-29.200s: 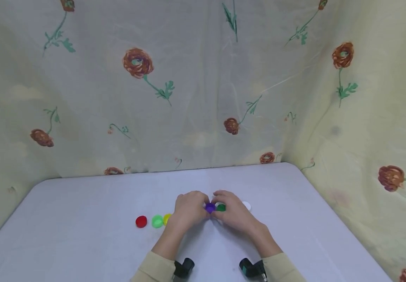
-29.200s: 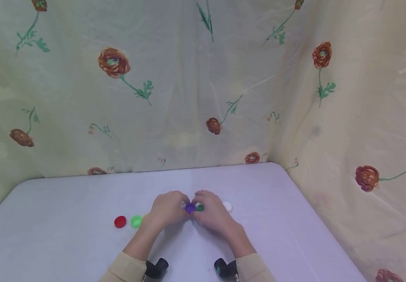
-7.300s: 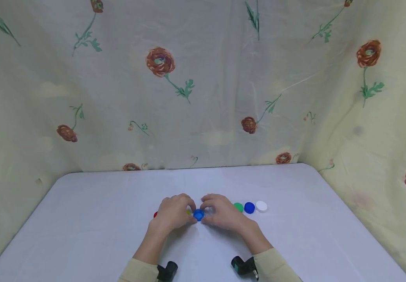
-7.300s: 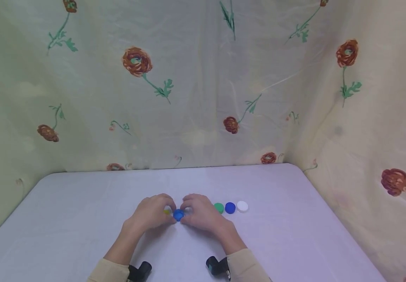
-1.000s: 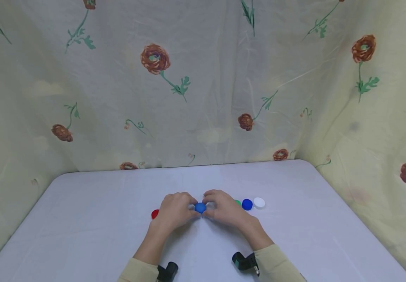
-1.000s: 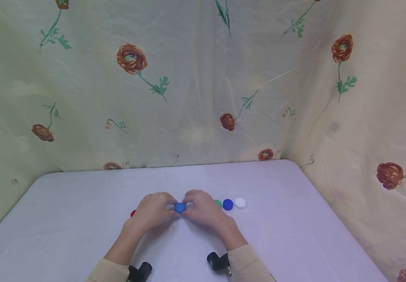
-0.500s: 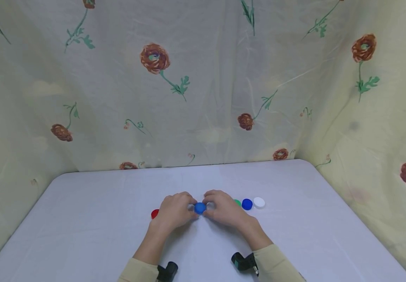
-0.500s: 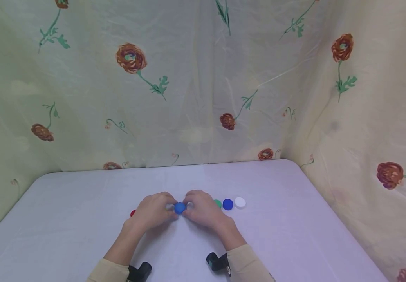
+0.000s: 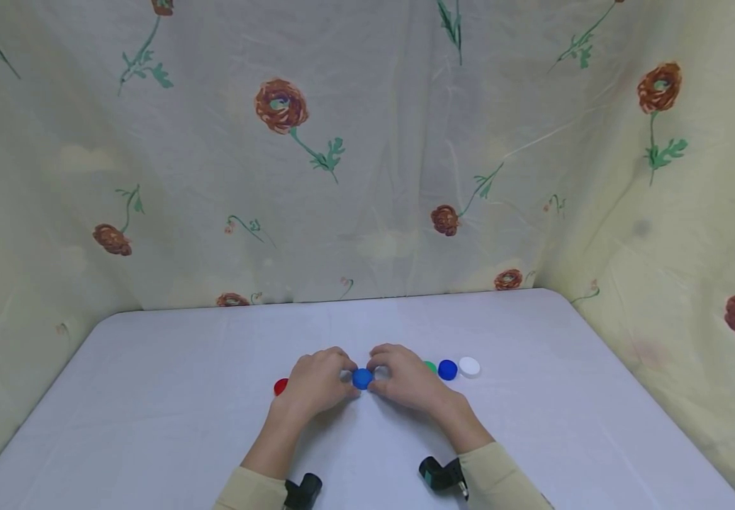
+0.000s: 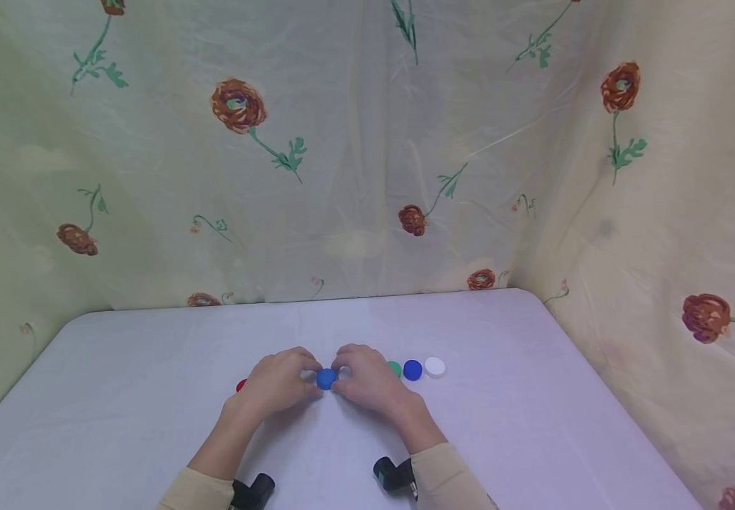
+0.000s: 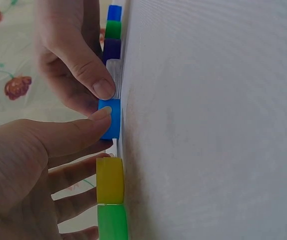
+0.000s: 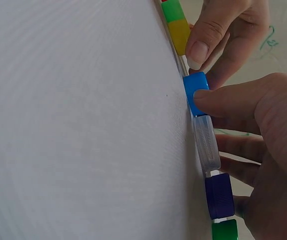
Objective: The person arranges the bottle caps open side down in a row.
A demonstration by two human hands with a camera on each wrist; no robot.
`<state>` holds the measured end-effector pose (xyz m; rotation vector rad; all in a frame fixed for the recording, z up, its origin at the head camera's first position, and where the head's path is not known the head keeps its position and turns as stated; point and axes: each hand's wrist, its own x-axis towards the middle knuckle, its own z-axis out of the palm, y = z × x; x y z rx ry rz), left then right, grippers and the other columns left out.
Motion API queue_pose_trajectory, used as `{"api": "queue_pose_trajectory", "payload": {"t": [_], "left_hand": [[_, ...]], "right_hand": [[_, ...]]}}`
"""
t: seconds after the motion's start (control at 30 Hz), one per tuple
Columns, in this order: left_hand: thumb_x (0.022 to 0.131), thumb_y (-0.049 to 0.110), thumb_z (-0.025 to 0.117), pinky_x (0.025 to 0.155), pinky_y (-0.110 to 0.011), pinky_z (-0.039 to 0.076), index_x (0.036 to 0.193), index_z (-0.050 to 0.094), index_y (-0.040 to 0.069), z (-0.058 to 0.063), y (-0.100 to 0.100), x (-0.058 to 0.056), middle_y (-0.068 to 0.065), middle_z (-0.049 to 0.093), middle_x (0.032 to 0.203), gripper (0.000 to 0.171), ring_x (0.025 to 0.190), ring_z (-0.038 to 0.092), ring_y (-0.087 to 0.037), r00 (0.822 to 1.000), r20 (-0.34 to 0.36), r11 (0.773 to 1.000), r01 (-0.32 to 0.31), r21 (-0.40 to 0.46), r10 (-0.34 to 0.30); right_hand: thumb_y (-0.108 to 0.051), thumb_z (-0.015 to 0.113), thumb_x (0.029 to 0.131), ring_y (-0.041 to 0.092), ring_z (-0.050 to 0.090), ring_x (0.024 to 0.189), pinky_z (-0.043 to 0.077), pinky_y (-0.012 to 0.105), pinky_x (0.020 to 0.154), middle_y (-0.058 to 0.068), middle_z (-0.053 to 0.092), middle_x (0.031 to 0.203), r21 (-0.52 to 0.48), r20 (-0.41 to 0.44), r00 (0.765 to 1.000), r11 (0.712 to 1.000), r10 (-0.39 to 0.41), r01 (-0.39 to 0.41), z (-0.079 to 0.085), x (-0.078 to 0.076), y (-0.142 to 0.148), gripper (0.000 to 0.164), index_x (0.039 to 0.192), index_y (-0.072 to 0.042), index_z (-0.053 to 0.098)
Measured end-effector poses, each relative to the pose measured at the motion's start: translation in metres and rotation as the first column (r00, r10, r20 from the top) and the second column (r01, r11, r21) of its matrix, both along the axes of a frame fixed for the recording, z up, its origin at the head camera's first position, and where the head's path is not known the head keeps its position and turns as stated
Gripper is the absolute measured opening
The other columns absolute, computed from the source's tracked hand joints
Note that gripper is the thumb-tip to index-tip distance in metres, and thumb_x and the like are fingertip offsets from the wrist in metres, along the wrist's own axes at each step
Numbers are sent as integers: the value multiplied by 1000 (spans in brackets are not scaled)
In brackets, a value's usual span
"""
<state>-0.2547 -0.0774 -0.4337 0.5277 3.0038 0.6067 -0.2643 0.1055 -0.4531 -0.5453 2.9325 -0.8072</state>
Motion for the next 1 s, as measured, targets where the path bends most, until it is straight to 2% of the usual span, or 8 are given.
{"api": "queue_pose_trajectory", "payload": {"t": [0.37,0.63,1.0], "left_hand": [[84,32,80,98,-50,49,117,74,16,0,0,1,-4,69,121,37,116,64,-27,1000,4,1000,4,-11,-4],[83,31,80,97,-51,49,117,74,16,1,-2,1,-5,70,120,37,114,65,-27,1000,-16,1000,7,-11,-7],[82,32,80,99,-52,48,116,74,18,2,-5,0,-5,70,123,37,117,64,-28,1000,-13,1000,3,-23,-3]], "right_hand": [[-28,71,90,31,47,140,39,54,114,6,58,143,-2,12,1000,1000,1,-1,2,2,1,26,113,-17,72],[-25,71,89,31,48,139,38,54,114,7,59,141,-49,6,1000,998,28,-28,2,1,1,36,123,-15,67],[-28,71,90,30,46,141,37,53,115,5,57,143,-45,26,999,999,19,-18,2,2,-1,37,125,-17,67]]}}
